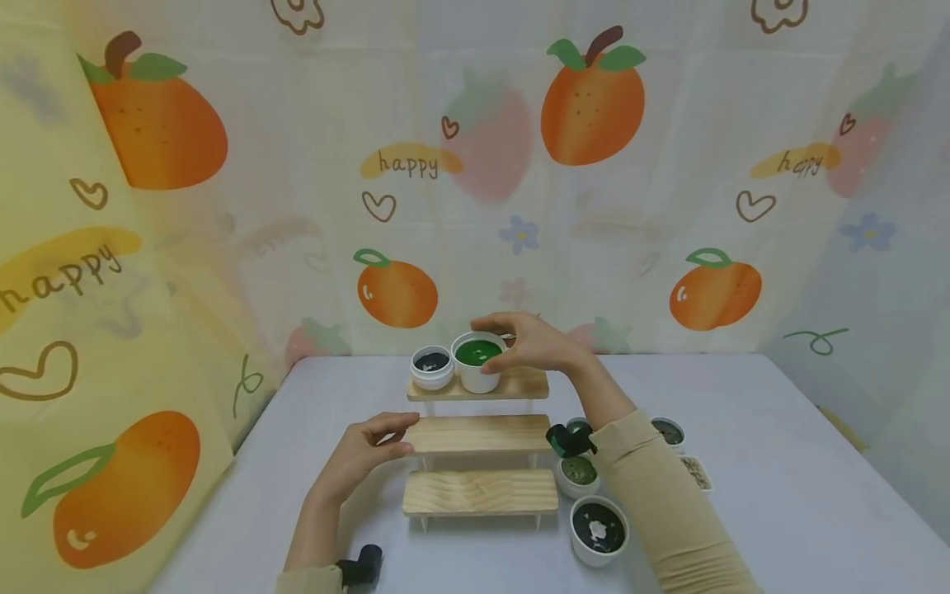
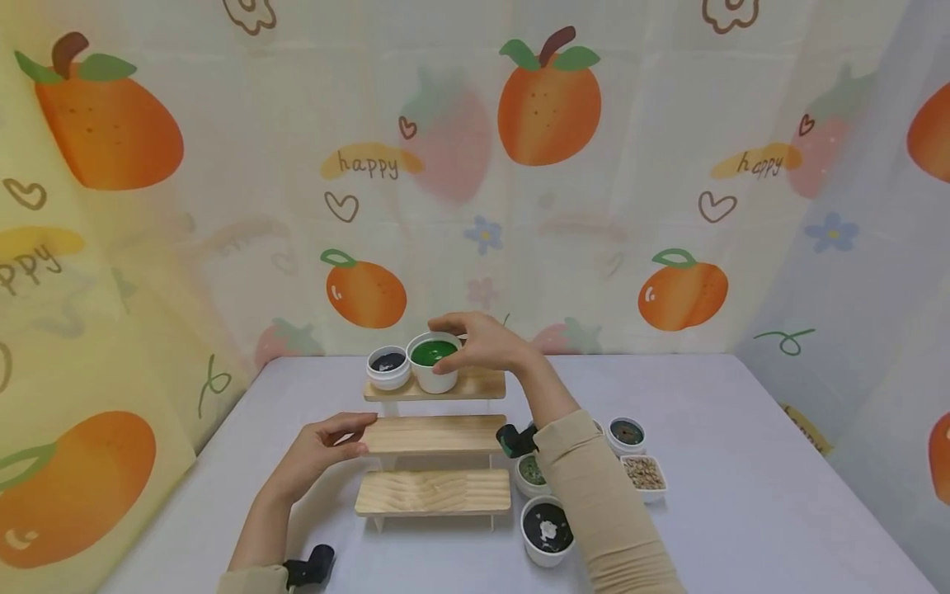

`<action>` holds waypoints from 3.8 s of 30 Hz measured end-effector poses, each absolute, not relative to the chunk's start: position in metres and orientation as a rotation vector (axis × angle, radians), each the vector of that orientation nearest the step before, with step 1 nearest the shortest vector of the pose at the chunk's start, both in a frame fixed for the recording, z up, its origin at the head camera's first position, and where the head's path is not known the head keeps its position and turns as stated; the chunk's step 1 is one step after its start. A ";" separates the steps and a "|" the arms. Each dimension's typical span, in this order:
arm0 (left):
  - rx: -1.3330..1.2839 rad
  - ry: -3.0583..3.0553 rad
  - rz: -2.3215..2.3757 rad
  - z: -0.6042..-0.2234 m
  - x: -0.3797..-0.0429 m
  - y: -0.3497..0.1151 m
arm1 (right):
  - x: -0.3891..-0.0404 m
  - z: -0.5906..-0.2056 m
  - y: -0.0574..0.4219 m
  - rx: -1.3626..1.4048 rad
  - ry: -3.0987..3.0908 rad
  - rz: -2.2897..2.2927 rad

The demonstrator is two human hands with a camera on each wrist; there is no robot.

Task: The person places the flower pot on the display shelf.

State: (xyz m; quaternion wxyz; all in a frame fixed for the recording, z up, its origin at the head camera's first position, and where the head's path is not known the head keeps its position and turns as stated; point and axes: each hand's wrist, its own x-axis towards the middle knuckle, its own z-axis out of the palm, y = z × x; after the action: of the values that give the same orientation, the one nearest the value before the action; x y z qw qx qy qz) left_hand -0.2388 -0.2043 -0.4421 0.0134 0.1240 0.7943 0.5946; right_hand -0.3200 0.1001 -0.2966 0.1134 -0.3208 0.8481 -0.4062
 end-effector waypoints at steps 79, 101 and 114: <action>0.389 2.531 1.806 -0.445 -0.241 -0.205 | -0.211 -0.408 0.273 -1.034 2.003 -1.383; 0.402 2.519 1.819 -0.445 -0.241 -0.205 | -0.209 -0.429 0.267 -1.009 1.847 -1.452; 0.397 2.494 1.840 -0.445 -0.240 -0.206 | -0.208 -0.438 0.264 -1.032 1.833 -1.414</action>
State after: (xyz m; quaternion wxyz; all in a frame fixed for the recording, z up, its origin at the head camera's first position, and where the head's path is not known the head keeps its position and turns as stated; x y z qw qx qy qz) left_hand -0.2402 -0.2056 -0.4450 0.0087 0.1272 0.7981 0.5889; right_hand -0.2079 0.2642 -0.4381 0.2988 -0.3884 0.6903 -0.5323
